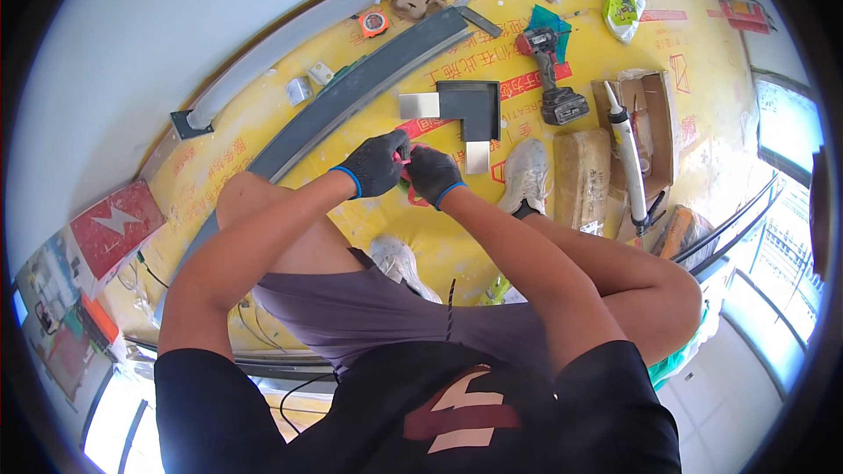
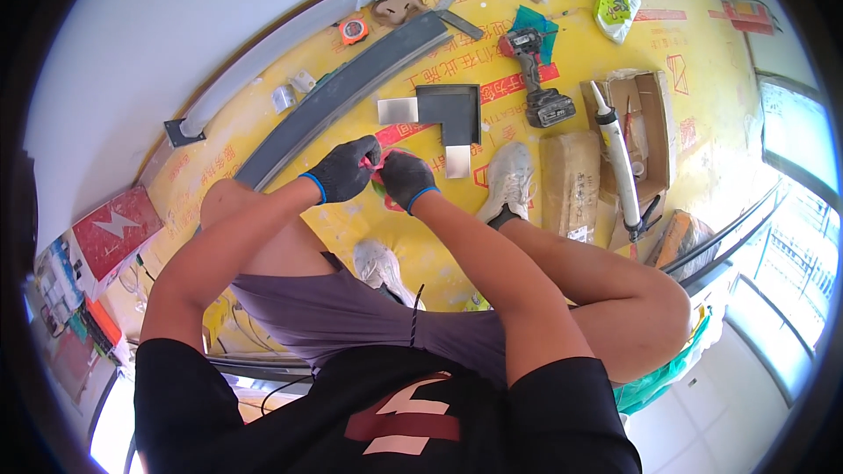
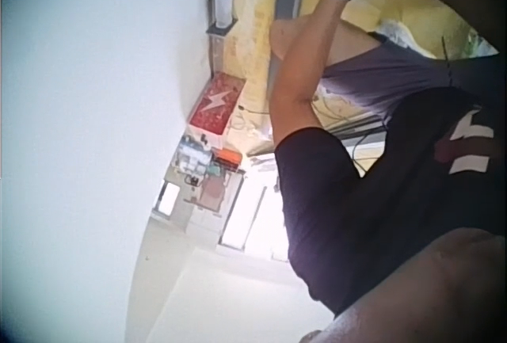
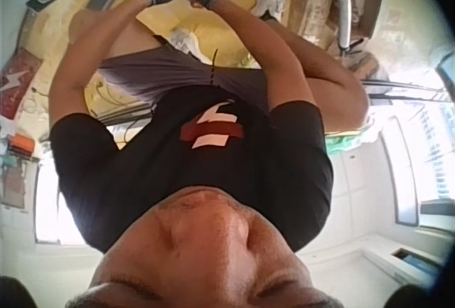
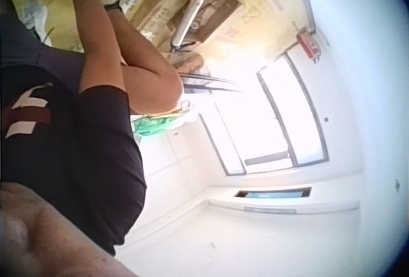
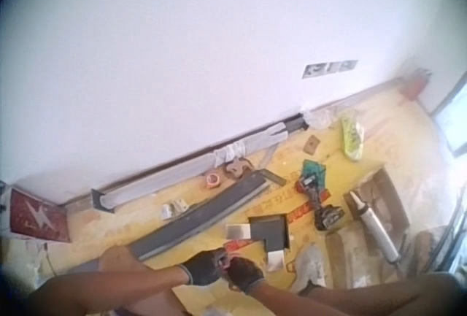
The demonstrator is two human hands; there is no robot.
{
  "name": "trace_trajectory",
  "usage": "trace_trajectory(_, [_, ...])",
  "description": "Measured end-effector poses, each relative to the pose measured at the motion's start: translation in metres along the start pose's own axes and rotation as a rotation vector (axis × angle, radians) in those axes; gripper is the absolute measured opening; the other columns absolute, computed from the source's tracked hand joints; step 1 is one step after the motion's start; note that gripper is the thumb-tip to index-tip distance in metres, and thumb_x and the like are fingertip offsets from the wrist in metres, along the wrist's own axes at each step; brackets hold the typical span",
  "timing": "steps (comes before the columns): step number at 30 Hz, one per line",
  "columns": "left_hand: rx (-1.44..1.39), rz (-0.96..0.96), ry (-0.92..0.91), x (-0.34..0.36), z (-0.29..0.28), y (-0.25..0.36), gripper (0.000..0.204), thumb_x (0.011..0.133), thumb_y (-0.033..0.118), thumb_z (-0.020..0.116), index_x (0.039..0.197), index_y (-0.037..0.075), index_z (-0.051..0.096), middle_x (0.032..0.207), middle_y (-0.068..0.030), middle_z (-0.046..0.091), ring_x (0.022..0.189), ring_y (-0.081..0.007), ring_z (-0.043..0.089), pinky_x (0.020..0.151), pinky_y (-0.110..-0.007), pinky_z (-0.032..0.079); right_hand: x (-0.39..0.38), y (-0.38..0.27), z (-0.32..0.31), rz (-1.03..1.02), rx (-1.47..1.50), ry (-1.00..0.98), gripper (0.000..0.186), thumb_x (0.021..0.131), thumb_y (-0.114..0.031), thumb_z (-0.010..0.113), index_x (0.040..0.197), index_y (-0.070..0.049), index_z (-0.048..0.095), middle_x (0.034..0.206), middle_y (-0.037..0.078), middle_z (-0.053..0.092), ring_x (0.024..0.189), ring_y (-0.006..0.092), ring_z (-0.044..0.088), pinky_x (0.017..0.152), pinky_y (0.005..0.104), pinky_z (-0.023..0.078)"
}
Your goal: Drilling holes into metal and plastic components for a renovation project.
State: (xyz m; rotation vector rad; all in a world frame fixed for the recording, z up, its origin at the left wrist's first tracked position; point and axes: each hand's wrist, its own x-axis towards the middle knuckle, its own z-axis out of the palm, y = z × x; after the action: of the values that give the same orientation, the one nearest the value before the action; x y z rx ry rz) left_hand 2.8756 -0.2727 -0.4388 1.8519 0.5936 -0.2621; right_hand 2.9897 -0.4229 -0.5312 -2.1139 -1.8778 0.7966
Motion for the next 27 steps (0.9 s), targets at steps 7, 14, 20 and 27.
trace_trajectory(7, [0.067, -0.092, -0.153, -0.005, -0.002, -0.006, 0.019, 0.082, -0.005, 0.057, 0.098, 0.005, 0.058, 0.092, -0.0225, 0.066, 0.092, -0.0416, 0.065, 0.082, -0.043, 0.052, 0.013, -0.016, 0.017, 0.131, 0.055, -0.091, 0.020, 0.092, -0.022, 0.059, 0.086, -0.009, 0.073, 0.085, 0.017, 0.074, 0.080, 0.0321, 0.073, 0.067, 0.0444, 0.056])
trace_trajectory(14, [0.166, -0.117, -0.197, -0.003, -0.005, -0.019, 0.018, 0.082, -0.003, 0.056, 0.098, 0.004, 0.059, 0.094, -0.0241, 0.067, 0.093, -0.0431, 0.064, 0.082, -0.044, 0.052, 0.012, -0.024, -0.007, 0.222, -0.108, -0.268, 0.017, 0.090, -0.020, 0.061, 0.086, -0.010, 0.074, 0.088, 0.016, 0.075, 0.083, 0.0316, 0.074, 0.069, 0.0423, 0.057])
trace_trajectory(20, [0.203, -0.127, -0.178, 0.001, -0.008, -0.028, 0.017, 0.081, 0.001, 0.057, 0.098, 0.004, 0.060, 0.095, -0.0240, 0.068, 0.093, -0.0431, 0.065, 0.081, -0.045, 0.052, 0.013, -0.016, -0.032, 0.089, -0.132, -0.339, 0.017, 0.089, -0.021, 0.064, 0.093, -0.010, 0.076, 0.094, 0.016, 0.075, 0.090, 0.0322, 0.074, 0.074, 0.0430, 0.059])
trace_trajectory(27, [0.260, -0.115, -0.238, 0.007, -0.018, -0.023, 0.023, 0.080, 0.007, 0.064, 0.104, 0.006, 0.064, 0.100, -0.0218, 0.069, 0.097, -0.0406, 0.066, 0.086, -0.045, 0.052, -0.004, 0.003, -0.039, 0.000, 0.021, -0.227, 0.020, 0.086, -0.019, 0.065, 0.096, -0.007, 0.077, 0.099, 0.019, 0.075, 0.091, 0.0365, 0.072, 0.078, 0.0460, 0.058])
